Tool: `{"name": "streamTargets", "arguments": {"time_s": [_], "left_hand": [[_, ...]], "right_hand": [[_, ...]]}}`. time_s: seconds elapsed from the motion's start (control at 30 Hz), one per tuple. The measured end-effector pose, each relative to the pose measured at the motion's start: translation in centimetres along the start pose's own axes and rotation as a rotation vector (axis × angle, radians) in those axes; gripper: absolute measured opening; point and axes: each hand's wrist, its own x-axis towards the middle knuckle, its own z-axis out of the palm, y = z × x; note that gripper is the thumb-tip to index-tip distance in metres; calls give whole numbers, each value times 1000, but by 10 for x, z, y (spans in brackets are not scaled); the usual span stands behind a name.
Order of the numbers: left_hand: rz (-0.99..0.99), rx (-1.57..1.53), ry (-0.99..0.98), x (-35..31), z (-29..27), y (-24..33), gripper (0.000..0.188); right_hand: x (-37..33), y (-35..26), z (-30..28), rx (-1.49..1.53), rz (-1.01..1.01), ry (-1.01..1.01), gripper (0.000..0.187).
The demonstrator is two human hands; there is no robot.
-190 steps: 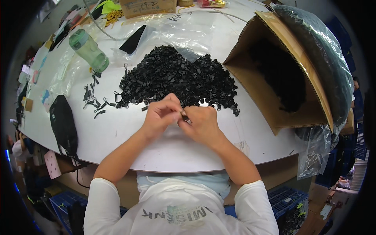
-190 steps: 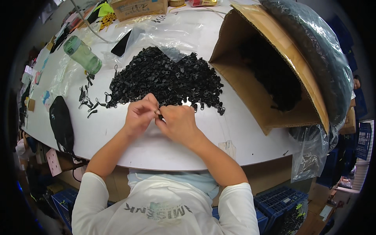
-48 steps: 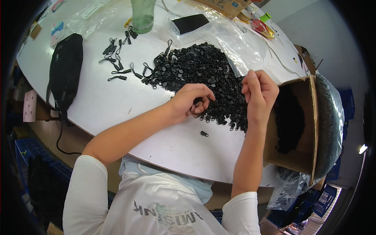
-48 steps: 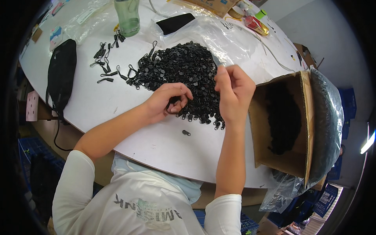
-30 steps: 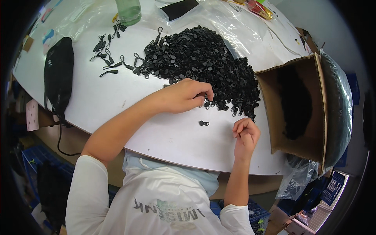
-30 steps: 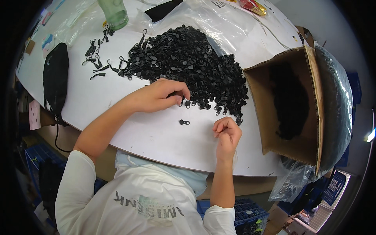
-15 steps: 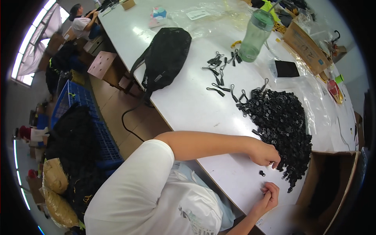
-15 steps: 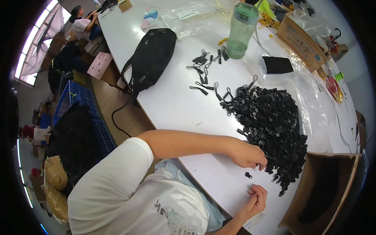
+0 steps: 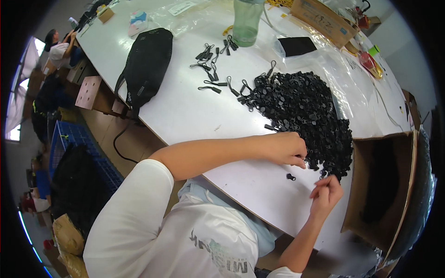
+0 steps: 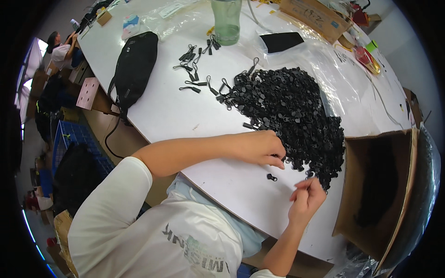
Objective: Assembling small plastic zipper pull components by hand at a workbench.
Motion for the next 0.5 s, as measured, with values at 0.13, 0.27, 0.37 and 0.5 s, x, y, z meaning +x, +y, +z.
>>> {"name": "streamTargets", "arguments": {"time_s": [0.13, 0.27, 0.37, 0.5], "left_hand": [[22, -150, 17, 2, 4, -4, 26], [26, -288, -58, 5, -4, -1, 17], [-58, -264, -123, 4, -12, -4, 18], [-126, -343, -69, 3, -10, -3, 21]], "right_hand": [[29, -22, 13, -65, -165, 28, 23], [49, -18, 18, -257, -222, 5, 29], [41, -21, 17, -399, -312, -79, 31], [38, -14, 18, -178, -216, -71, 6]]}}
